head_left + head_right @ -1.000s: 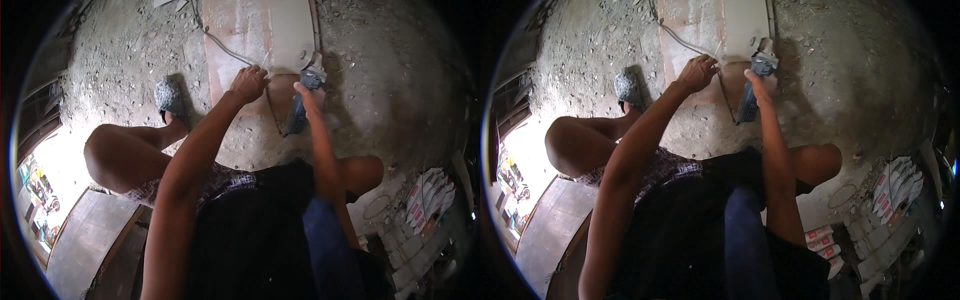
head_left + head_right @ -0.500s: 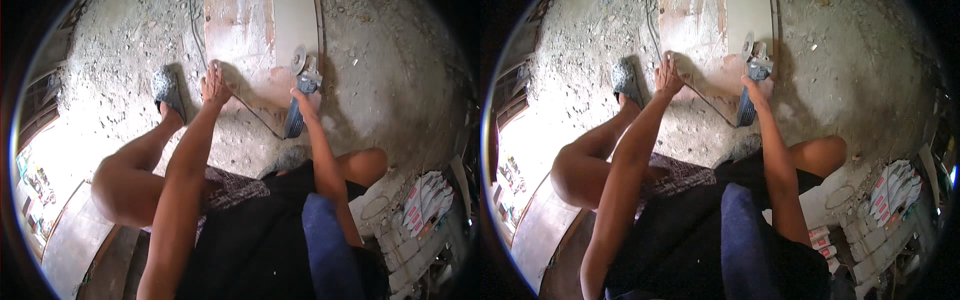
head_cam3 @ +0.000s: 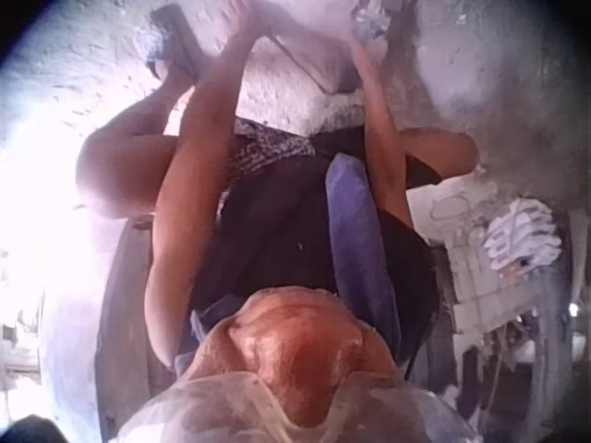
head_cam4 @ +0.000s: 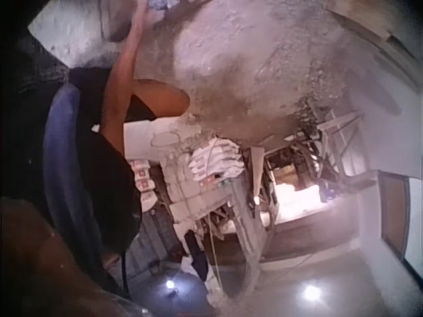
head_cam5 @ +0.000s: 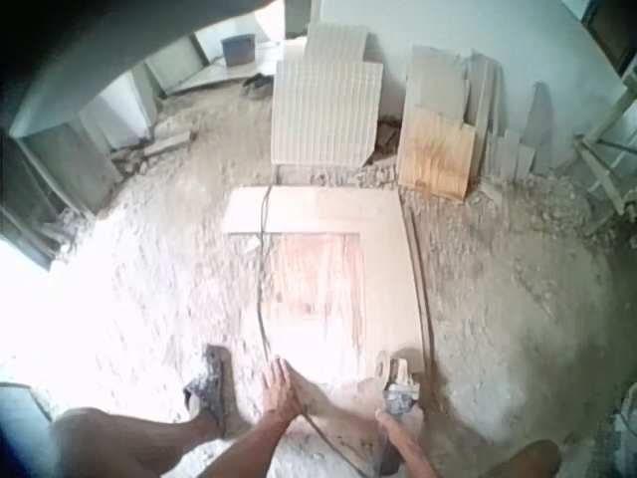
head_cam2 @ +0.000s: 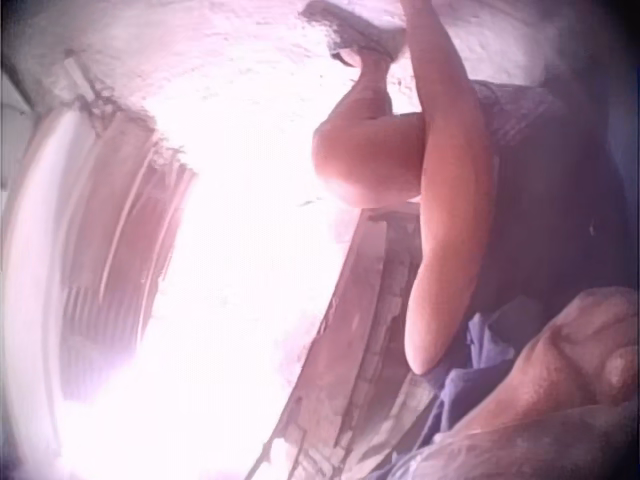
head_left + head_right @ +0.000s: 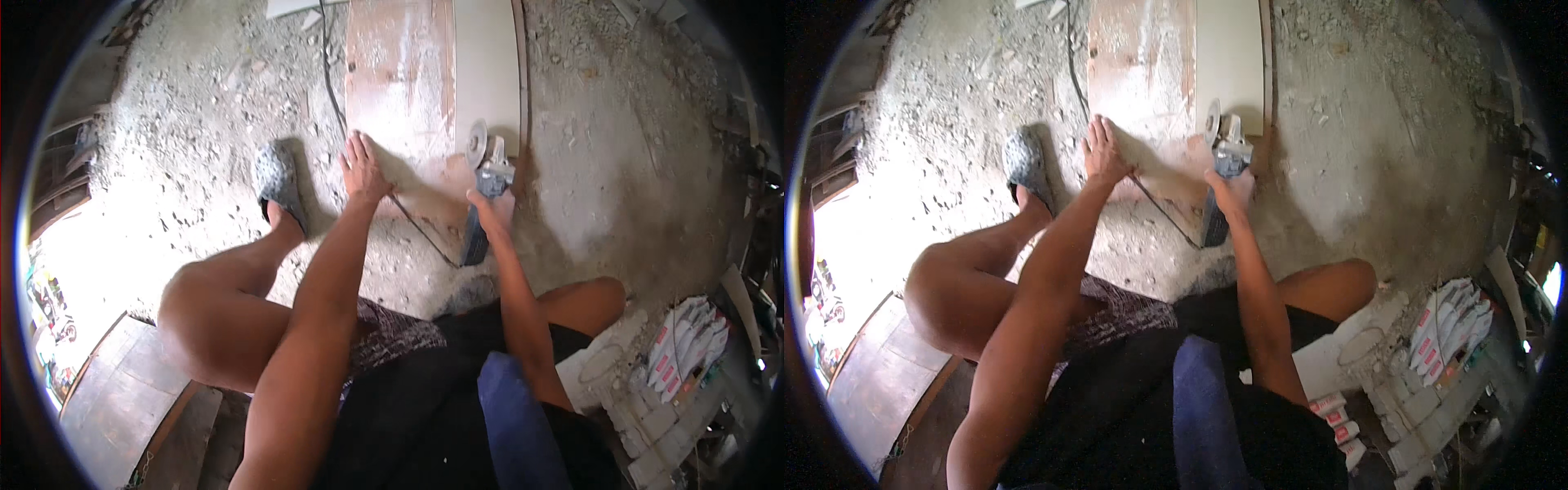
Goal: Use an angle grinder to cut a ceramic floor tile.
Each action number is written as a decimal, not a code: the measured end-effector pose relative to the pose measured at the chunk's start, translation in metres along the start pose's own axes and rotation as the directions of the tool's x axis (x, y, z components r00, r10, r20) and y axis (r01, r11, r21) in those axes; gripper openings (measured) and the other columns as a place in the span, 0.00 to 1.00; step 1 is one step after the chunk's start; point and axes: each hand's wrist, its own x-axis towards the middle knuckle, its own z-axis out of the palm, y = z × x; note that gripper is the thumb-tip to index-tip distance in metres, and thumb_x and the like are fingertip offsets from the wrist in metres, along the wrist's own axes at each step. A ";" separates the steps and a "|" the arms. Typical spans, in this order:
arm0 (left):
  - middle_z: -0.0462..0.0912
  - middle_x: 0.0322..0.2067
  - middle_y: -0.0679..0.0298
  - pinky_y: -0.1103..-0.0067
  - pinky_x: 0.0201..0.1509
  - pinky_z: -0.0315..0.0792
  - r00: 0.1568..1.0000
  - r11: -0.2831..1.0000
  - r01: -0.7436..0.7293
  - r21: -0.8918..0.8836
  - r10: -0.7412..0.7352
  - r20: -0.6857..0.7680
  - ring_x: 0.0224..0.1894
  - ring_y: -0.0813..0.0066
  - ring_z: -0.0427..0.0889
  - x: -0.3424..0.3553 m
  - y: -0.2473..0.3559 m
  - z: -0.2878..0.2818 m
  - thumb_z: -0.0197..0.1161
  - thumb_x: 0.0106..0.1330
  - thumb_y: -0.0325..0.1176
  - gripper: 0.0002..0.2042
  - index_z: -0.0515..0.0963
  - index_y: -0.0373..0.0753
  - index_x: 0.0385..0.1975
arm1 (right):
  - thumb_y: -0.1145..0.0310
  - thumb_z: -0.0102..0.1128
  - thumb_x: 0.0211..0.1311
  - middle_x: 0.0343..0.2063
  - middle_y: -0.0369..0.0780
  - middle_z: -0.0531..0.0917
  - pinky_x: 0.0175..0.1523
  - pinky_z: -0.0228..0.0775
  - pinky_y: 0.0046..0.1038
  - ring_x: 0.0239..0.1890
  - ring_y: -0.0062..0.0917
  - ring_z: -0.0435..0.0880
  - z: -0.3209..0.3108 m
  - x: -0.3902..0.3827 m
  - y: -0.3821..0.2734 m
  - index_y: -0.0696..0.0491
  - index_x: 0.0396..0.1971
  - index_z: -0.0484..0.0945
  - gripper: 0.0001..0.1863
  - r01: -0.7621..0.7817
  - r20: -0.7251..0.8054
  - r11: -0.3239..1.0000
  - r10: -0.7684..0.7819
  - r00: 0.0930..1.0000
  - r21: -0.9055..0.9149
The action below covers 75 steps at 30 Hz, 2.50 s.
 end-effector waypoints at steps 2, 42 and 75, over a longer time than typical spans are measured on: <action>0.40 0.77 0.53 0.54 0.77 0.48 0.999 0.995 -0.039 -0.090 0.036 -0.035 0.78 0.55 0.42 -0.003 0.000 -0.004 0.83 0.39 0.55 0.68 0.40 0.34 0.75 | 0.71 0.71 0.46 0.24 0.39 0.83 0.28 0.75 0.30 0.21 0.26 0.82 -0.005 -0.001 0.003 0.60 0.33 0.78 0.15 -0.045 0.017 0.999 0.046 0.999 -0.015; 0.35 0.76 0.47 0.47 0.77 0.38 0.993 0.965 -0.041 -0.259 0.012 -0.115 0.77 0.41 0.36 -0.040 0.010 0.011 0.60 0.57 0.43 0.49 0.39 0.45 0.77 | 0.68 0.74 0.45 0.32 0.39 0.83 0.36 0.76 0.31 0.29 0.24 0.81 -0.025 0.006 -0.002 0.59 0.41 0.79 0.22 -0.015 0.078 0.977 0.033 0.996 -0.211; 0.19 0.74 0.42 0.41 0.73 0.25 0.998 0.885 -0.034 -0.463 0.006 -0.063 0.75 0.36 0.18 -0.009 -0.003 0.026 0.82 0.35 0.57 0.69 0.34 0.66 0.76 | 0.65 0.74 0.40 0.33 0.41 0.86 0.44 0.75 0.33 0.36 0.30 0.84 -0.005 -0.004 -0.025 0.59 0.37 0.82 0.21 -0.122 0.082 0.963 0.145 0.986 -0.242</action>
